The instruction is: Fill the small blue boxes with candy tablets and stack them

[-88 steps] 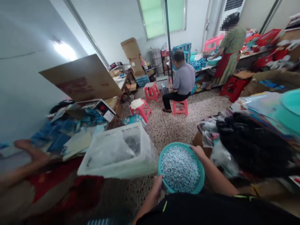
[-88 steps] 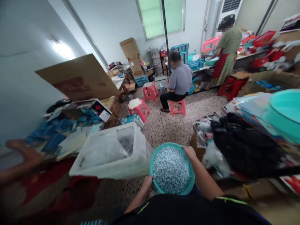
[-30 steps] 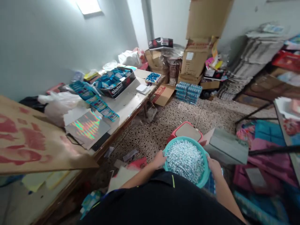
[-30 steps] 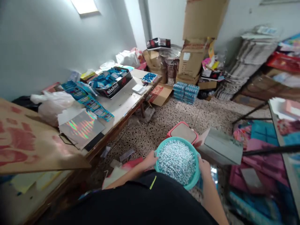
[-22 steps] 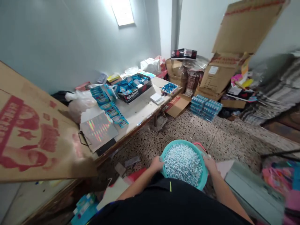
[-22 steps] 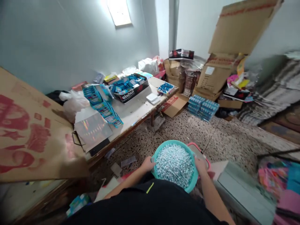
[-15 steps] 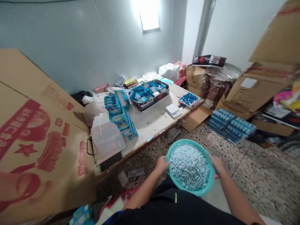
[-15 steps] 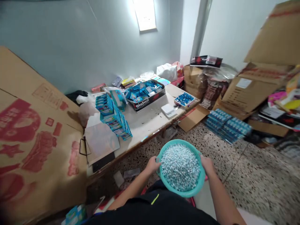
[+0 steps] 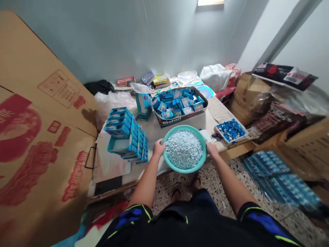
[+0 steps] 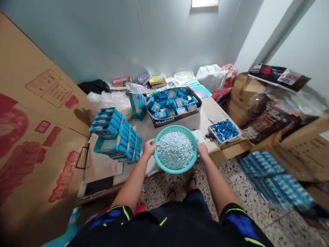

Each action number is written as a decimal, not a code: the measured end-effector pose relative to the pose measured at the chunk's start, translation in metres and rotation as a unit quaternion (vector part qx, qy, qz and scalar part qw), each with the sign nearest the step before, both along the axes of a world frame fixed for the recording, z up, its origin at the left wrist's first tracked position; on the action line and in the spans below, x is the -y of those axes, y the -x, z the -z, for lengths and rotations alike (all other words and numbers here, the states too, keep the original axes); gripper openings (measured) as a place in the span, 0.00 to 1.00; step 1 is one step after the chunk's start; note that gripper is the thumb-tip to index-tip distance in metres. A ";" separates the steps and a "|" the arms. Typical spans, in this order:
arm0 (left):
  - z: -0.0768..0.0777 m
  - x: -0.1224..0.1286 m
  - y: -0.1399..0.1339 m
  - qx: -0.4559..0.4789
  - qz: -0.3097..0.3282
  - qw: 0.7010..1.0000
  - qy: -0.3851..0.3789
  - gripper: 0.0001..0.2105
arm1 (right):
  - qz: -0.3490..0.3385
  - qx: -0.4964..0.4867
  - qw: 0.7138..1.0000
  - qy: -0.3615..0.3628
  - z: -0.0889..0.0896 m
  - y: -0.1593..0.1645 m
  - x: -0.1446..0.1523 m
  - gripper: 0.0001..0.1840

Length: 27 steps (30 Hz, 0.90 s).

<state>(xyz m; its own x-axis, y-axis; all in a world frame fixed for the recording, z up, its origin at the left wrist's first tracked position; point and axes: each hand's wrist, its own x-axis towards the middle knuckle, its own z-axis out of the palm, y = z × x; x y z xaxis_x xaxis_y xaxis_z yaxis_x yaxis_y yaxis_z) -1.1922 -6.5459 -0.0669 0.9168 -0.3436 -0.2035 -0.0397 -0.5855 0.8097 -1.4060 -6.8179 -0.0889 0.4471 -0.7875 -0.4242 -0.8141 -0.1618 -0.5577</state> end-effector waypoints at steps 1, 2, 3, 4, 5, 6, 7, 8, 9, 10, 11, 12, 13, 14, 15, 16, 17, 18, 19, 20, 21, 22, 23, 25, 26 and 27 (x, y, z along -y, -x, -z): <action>0.007 0.009 -0.009 0.008 -0.037 0.999 0.002 0.13 | -0.014 -0.002 1.000 -0.003 0.005 -0.020 0.006 0.19; 0.014 0.016 -0.016 0.017 -0.074 0.997 0.002 0.13 | -0.026 -0.005 1.000 -0.008 0.011 -0.038 0.012 0.19; 0.023 0.021 -0.021 0.025 -0.109 0.994 0.000 0.13 | -0.035 -0.006 0.999 -0.013 0.018 -0.053 0.017 0.18; 0.030 0.026 -0.025 0.032 -0.141 0.990 -0.003 0.14 | -0.044 -0.005 0.999 -0.015 0.025 -0.066 0.021 0.18; 0.037 0.028 -0.026 0.039 -0.167 0.985 -0.006 0.14 | -0.050 -0.003 0.999 -0.017 0.031 -0.078 0.026 0.18; 0.043 0.030 -0.027 0.044 -0.187 0.981 -0.010 0.14 | -0.055 0.001 0.998 -0.017 0.037 -0.087 0.029 0.18; 0.046 0.030 -0.028 0.049 -0.202 0.978 -0.014 0.14 | -0.059 0.006 0.998 -0.015 0.042 -0.094 0.033 0.19; 0.048 0.030 -0.028 0.054 -0.213 0.975 -0.018 0.16 | -0.063 0.011 0.998 -0.012 0.045 -0.101 0.036 0.21; 0.048 0.030 -0.029 0.058 -0.219 0.974 -0.021 0.17 | -0.068 0.016 0.998 -0.008 0.047 -0.105 0.038 0.24; 0.047 0.030 -0.030 0.060 -0.224 0.973 -0.024 0.19 | -0.073 0.020 0.997 -0.002 0.049 -0.109 0.040 0.28; 0.045 0.031 -0.031 0.059 -0.227 0.972 -0.026 0.20 | -0.079 0.024 0.997 0.004 0.049 -0.111 0.041 0.31; 0.044 0.032 -0.031 0.055 -0.229 0.971 -0.028 0.22 | -0.087 0.026 0.996 0.010 0.049 -0.112 0.042 0.33; 0.043 0.033 -0.030 0.049 -0.232 0.971 -0.030 0.22 | -0.095 0.026 0.995 0.016 0.049 -0.111 0.043 0.34; 0.044 0.034 -0.028 0.041 -0.234 0.971 -0.030 0.23 | -0.102 0.025 0.994 0.023 0.048 -0.108 0.043 0.34; 0.044 0.035 -0.023 0.032 -0.234 0.971 -0.030 0.23 | -0.109 0.022 0.993 0.029 0.047 -0.104 0.043 0.34; 0.046 0.036 -0.018 0.024 -0.233 0.972 -0.028 0.22 | -0.113 0.017 0.993 0.036 0.045 -0.099 0.042 0.33; 0.048 0.037 -0.013 0.019 -0.231 0.972 -0.026 0.22 | -0.116 0.012 0.992 0.042 0.044 -0.094 0.042 0.33; 0.050 0.037 -0.009 0.016 -0.227 0.974 -0.024 0.21 | -0.116 0.006 0.992 0.049 0.042 -0.090 0.042 0.34; 0.053 0.038 -0.006 0.017 -0.223 0.974 -0.022 0.19 | -0.115 0.002 0.992 0.055 0.042 -0.087 0.042 0.34; 0.057 0.038 -0.005 0.020 -0.219 0.975 -0.021 0.18 | -0.114 0.001 0.992 0.059 0.043 -0.086 0.043 0.34; 0.061 0.037 -0.006 0.026 -0.214 0.976 -0.021 0.16 | -0.112 0.001 0.992 0.062 0.045 -0.086 0.044 0.34; 0.066 0.036 -0.007 0.031 -0.209 0.977 -0.022 0.15 | -0.110 0.003 0.992 0.064 0.047 -0.087 0.045 0.35; 0.069 0.034 -0.009 0.038 -0.202 0.978 -0.022 0.14 | -0.108 0.006 0.992 0.065 0.050 -0.089 0.045 0.36; 0.073 0.030 -0.005 0.055 -0.184 0.981 -0.018 0.15 | -0.105 0.012 0.992 0.071 0.055 -0.092 0.046 0.37; 0.072 0.027 0.000 0.064 -0.177 0.982 -0.015 0.15 | -0.104 0.015 0.992 0.074 0.056 -0.093 0.046 0.37; 0.069 0.024 0.009 0.073 -0.174 0.982 -0.011 0.16 | -0.105 0.016 0.991 0.077 0.055 -0.093 0.045 0.37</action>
